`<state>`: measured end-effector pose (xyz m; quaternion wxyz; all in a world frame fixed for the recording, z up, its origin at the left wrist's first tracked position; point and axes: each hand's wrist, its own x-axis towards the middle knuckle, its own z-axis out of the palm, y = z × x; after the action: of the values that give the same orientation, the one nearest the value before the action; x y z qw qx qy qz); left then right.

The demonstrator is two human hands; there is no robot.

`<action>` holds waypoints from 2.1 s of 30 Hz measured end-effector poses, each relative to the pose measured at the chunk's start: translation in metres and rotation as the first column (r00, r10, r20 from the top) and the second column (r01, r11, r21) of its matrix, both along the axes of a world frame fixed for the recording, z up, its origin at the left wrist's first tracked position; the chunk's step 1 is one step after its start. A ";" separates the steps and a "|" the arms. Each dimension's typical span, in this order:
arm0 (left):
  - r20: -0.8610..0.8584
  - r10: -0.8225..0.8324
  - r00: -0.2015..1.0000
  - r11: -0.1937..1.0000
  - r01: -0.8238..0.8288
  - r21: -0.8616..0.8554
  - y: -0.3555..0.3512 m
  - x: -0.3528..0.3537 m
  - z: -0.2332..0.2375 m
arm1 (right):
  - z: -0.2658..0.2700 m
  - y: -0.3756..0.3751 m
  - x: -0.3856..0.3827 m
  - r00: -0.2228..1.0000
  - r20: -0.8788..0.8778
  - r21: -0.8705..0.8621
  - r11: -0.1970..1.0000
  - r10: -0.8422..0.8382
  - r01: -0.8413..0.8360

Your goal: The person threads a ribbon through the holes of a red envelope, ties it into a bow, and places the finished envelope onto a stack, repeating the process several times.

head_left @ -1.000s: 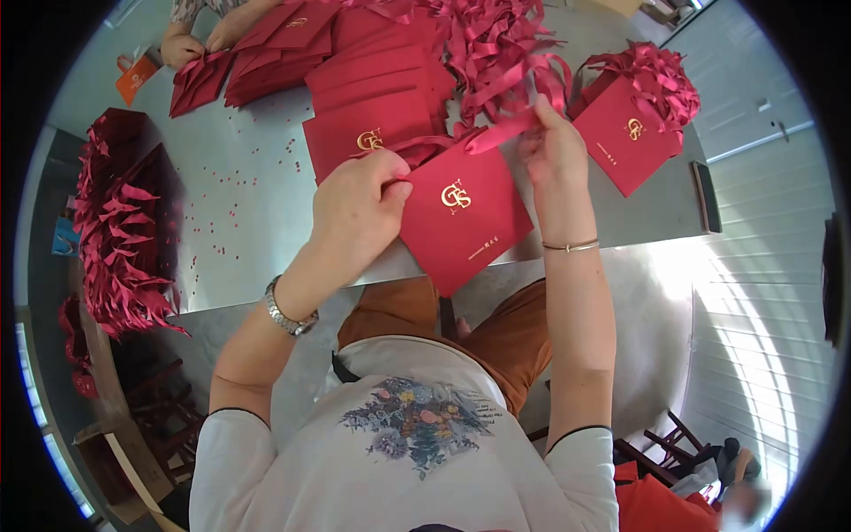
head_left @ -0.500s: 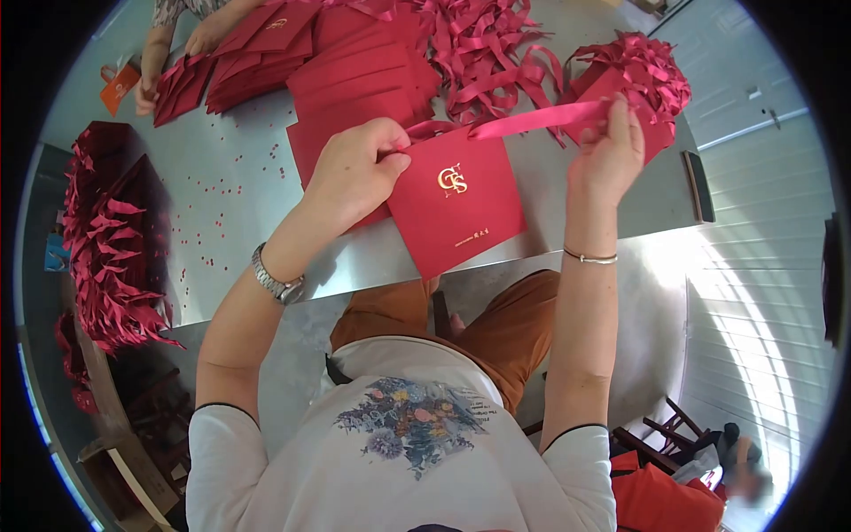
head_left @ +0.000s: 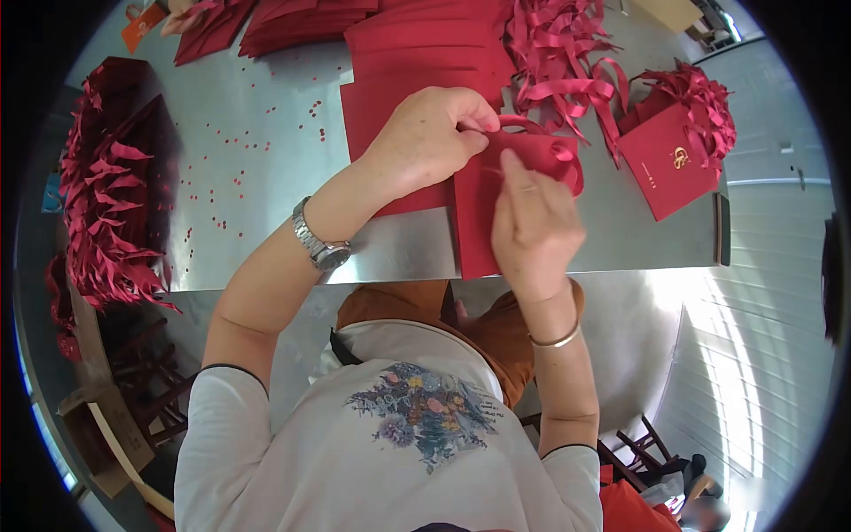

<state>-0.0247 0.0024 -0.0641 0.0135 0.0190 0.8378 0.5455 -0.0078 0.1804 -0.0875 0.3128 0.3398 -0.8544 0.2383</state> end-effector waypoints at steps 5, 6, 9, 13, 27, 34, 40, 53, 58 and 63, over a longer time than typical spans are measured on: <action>0.027 -0.036 0.999 0.993 0.032 0.112 -0.009 0.001 -0.007 | -0.021 -0.007 0.003 0.994 0.096 -0.084 0.995 0.058 -0.050; 0.044 -0.048 0.998 0.992 0.043 0.115 -0.010 0.001 -0.008 | -0.022 -0.007 0.003 0.993 0.101 -0.078 0.996 0.060 -0.052; 0.049 -0.046 0.998 0.994 0.040 0.106 -0.011 0.004 -0.003 | -0.020 -0.006 0.002 0.964 0.254 -0.241 0.970 0.079 -0.016; -0.013 -0.059 0.998 0.997 0.060 0.044 -0.010 0.006 -0.006 | -0.016 -0.004 0.007 0.898 0.426 -0.378 0.924 0.112 0.064; -0.016 -0.141 0.990 0.980 0.142 0.142 -0.007 0.009 -0.007 | -0.024 -0.010 0.006 0.842 0.537 -0.438 0.869 0.047 0.231; -0.062 -0.152 0.986 0.977 0.159 0.143 -0.010 0.012 -0.003 | -0.020 -0.011 0.005 0.846 0.527 -0.444 0.874 0.079 0.195; -0.070 -0.107 0.992 0.985 0.116 0.132 -0.008 0.015 -0.002 | -0.016 -0.016 0.002 0.838 0.537 -0.451 0.874 0.103 0.181; -0.465 -0.103 0.879 0.966 -0.021 -0.256 0.008 0.026 -0.010 | 0.007 -0.023 0.002 0.852 0.520 -0.224 0.954 -0.055 0.198; -0.082 -0.030 0.996 0.999 0.032 0.020 -0.002 0.021 -0.003 | -0.012 -0.015 0.006 0.902 0.430 -0.304 0.946 0.031 0.113; -0.005 -0.096 0.995 0.995 0.096 0.040 -0.006 0.019 -0.004 | -0.022 -0.009 0.006 0.885 0.464 -0.359 0.922 0.045 0.142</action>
<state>-0.0058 -0.0035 -0.0685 0.0380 0.0603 0.8247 0.5610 -0.0014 0.1711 -0.1092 0.1660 0.1833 -0.8492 0.4666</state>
